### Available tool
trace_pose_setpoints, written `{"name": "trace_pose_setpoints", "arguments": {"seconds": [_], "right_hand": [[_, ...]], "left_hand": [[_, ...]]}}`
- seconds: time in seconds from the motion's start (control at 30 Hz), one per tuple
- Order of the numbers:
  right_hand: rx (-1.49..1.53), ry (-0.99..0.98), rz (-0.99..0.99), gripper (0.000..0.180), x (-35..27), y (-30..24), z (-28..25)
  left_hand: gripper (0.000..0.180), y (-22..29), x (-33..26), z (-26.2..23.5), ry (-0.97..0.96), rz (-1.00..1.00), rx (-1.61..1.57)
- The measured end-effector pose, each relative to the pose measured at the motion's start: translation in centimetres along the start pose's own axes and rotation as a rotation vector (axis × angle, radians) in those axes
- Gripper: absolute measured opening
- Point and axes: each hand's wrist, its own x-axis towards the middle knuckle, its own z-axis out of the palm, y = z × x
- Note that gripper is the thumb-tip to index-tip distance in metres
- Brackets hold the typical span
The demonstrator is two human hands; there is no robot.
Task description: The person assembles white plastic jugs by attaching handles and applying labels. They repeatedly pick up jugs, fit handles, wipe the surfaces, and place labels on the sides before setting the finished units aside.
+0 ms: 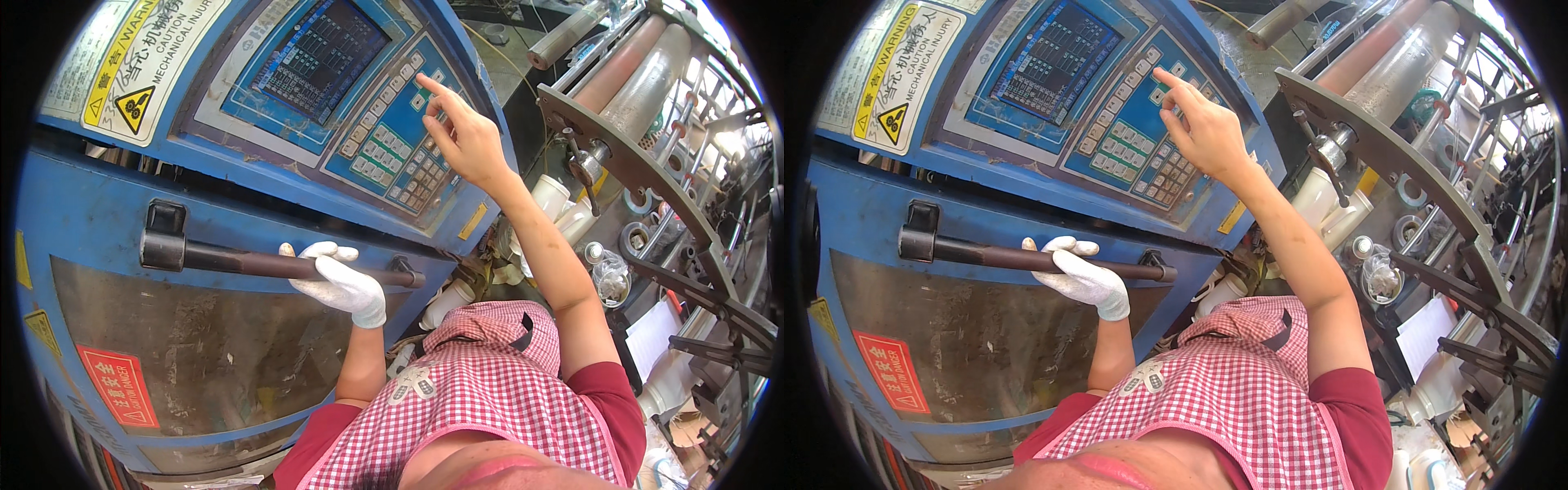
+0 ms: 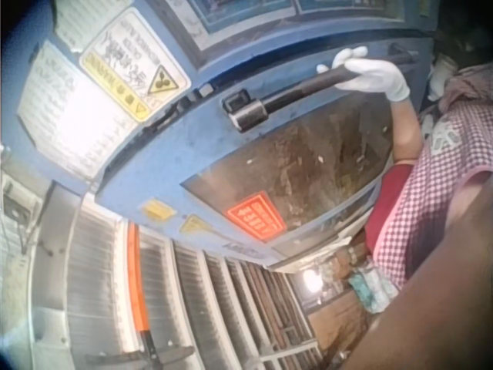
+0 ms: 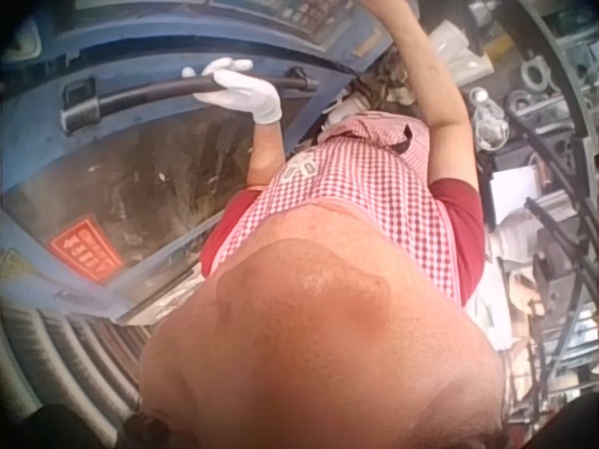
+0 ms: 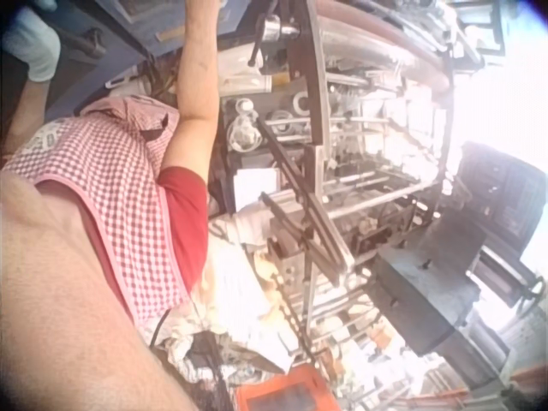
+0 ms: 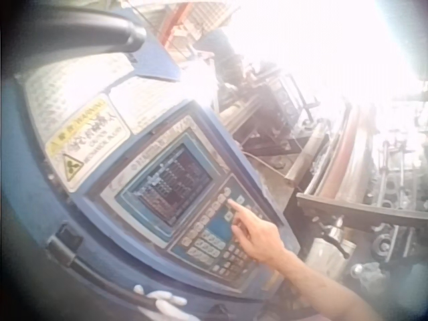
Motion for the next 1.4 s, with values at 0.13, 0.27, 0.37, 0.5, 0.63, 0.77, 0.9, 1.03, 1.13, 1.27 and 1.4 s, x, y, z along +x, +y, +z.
{"name": "trace_pose_setpoints", "arguments": {"seconds": [0.13,0.27,0.37,0.5,0.63,0.77,0.9,1.03,1.13,1.27,1.4], "right_hand": [[-0.038,0.014,-0.037,0.053,-0.2,0.1,0.1],[-0.054,0.038,-0.066,0.040,-0.5,0.3,0.1],[-0.066,0.042,-0.047,0.028,-0.6,0.3,0.2],[-0.060,0.049,-0.051,0.020,-0.5,0.4,0.3],[-0.068,0.040,-0.050,0.016,-0.7,0.9,0.8],[-0.057,0.050,-0.032,0.013,-0.6,0.6,0.9],[-0.048,0.057,-0.041,0.022,-0.6,0.7,1.0],[-0.045,0.077,-0.053,0.014,-0.6,0.8,1.0],[-0.018,0.101,-0.033,0.013,-0.5,0.4,0.6],[-0.012,0.115,0.044,0.012,-2.0,0.7,0.2],[0.013,0.119,0.021,0.020,-2.1,-0.2,0.1]], "left_hand": [[0.057,0.3,-0.1,0.0,-0.007,-0.011,0.016],[0.057,0.3,0.0,0.1,-0.020,0.039,0.028],[0.057,0.3,0.0,0.0,-0.026,0.047,0.048],[0.057,0.2,-0.1,0.1,-0.015,0.032,0.046],[0.057,0.4,0.0,0.2,-0.020,0.050,0.042],[0.057,0.2,0.0,0.1,-0.007,0.044,0.033],[0.059,-0.2,-0.1,-0.1,-0.020,0.064,0.058],[0.059,-0.5,-0.1,-0.5,-0.038,0.068,0.075],[0.060,-0.4,0.1,0.0,-0.032,0.127,0.104],[0.061,0.1,0.1,0.0,-0.026,0.077,0.093],[0.061,-0.1,0.0,-0.1,-0.032,0.098,0.105]]}}
